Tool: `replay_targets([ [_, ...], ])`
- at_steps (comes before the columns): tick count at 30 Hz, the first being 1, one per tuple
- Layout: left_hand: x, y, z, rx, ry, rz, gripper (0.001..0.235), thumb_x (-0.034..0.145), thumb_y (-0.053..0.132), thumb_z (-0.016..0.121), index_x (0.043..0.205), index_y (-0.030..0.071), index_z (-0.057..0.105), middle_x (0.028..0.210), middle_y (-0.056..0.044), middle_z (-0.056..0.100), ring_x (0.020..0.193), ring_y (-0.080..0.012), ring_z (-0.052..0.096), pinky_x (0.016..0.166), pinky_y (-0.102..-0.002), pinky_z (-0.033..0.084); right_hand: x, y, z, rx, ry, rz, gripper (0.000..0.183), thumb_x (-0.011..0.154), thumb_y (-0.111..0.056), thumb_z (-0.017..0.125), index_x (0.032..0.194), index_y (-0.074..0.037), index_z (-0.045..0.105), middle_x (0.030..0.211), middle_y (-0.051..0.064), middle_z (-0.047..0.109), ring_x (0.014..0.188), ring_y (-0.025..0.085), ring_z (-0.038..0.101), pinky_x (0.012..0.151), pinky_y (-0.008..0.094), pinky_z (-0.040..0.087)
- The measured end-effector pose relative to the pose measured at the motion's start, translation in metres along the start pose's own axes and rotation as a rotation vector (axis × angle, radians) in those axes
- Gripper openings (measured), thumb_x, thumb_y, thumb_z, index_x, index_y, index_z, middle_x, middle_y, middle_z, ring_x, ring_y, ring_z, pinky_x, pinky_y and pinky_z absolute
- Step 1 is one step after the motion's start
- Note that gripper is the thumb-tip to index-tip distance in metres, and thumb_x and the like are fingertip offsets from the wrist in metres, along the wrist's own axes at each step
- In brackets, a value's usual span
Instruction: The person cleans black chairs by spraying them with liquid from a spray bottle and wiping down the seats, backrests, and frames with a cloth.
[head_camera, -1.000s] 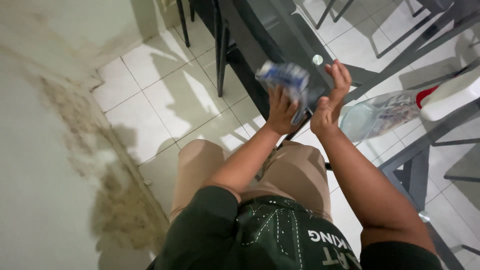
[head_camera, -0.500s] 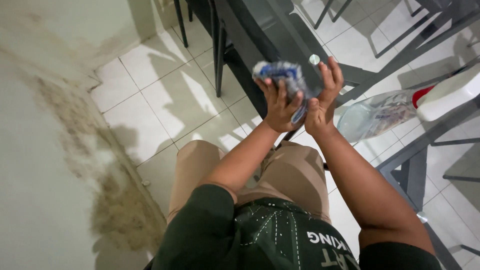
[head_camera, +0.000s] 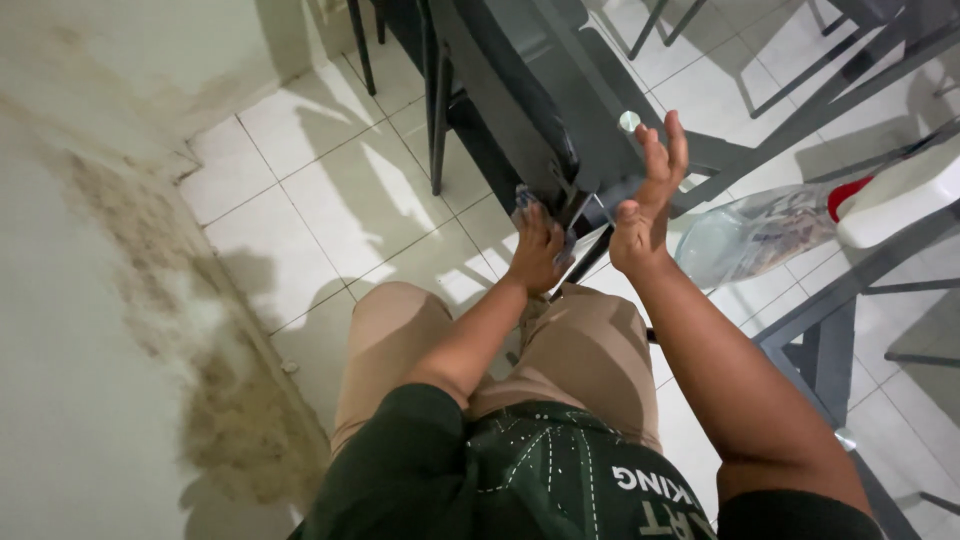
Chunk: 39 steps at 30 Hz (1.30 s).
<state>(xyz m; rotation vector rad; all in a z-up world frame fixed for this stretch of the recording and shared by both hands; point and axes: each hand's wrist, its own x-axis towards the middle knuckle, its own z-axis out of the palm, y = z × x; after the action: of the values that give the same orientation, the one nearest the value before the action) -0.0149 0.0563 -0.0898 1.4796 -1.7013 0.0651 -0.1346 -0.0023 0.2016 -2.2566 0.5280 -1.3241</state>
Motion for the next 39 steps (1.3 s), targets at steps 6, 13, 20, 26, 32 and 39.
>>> replay_targets([
  [6,0.136,0.078,-0.085,-0.174,0.562,0.161,0.076,0.111,0.041,0.043,0.169,0.025,-0.004,0.174,-0.019,-0.019,0.163,-0.0447,-0.016,0.131,-0.061,-0.004,0.002,0.001,0.0,0.001,0.022,-0.022,0.07,0.113,-0.062,0.024,0.171,-0.023,0.022,0.171,0.015,0.01,0.158,0.034,0.032,0.126,0.048,0.036],
  [13,0.115,0.109,-0.151,-0.315,0.519,-0.081,0.068,0.113,0.045,0.032,0.17,0.016,0.01,0.17,-0.027,0.013,0.159,-0.0431,0.017,0.132,-0.051,0.021,0.004,-0.003,-0.001,-0.022,0.001,-0.023,0.069,0.114,-0.06,0.023,0.171,-0.021,0.021,0.171,0.015,0.01,0.159,0.034,0.03,0.126,0.049,0.036],
  [20,0.105,0.095,-0.231,-0.276,0.381,-0.321,0.056,0.114,0.038,0.037,0.162,0.009,0.036,0.123,-0.015,0.058,0.099,-0.0225,0.055,0.09,-0.034,0.049,0.0,0.0,-0.001,-0.02,-0.011,-0.013,0.069,0.115,-0.061,0.023,0.172,-0.021,0.021,0.171,0.014,0.01,0.158,0.035,0.032,0.128,0.049,0.036],
  [26,0.196,0.101,-0.246,-0.228,0.583,-0.025,0.049,0.115,0.034,0.047,0.158,0.014,0.039,0.136,-0.012,0.056,0.118,-0.0234,0.052,0.099,-0.03,0.05,-0.002,-0.001,0.001,-0.023,-0.013,-0.006,0.069,0.115,-0.061,0.029,0.171,-0.021,0.023,0.171,0.015,0.011,0.154,0.037,0.04,0.129,0.049,0.039],
  [32,0.223,0.102,-0.21,-0.228,0.898,0.074,0.039,0.106,0.037,0.064,0.124,0.008,0.045,0.125,-0.009,0.048,0.121,-0.0266,0.046,0.121,-0.051,0.028,0.002,0.001,-0.001,0.009,-0.014,-0.015,0.068,0.116,-0.057,0.03,0.171,-0.017,0.019,0.173,0.017,0.013,0.149,0.036,0.045,0.123,0.048,0.042],
  [39,0.207,0.096,-0.2,-0.257,0.762,-0.185,0.043,0.107,0.054,0.053,0.104,0.012,0.058,0.108,-0.004,0.057,0.114,-0.0253,0.049,0.103,-0.042,0.032,0.0,0.005,-0.001,0.019,-0.057,0.021,0.069,0.117,-0.055,0.028,0.173,-0.017,0.017,0.17,0.015,0.016,0.146,0.033,0.051,0.122,0.045,0.045],
])
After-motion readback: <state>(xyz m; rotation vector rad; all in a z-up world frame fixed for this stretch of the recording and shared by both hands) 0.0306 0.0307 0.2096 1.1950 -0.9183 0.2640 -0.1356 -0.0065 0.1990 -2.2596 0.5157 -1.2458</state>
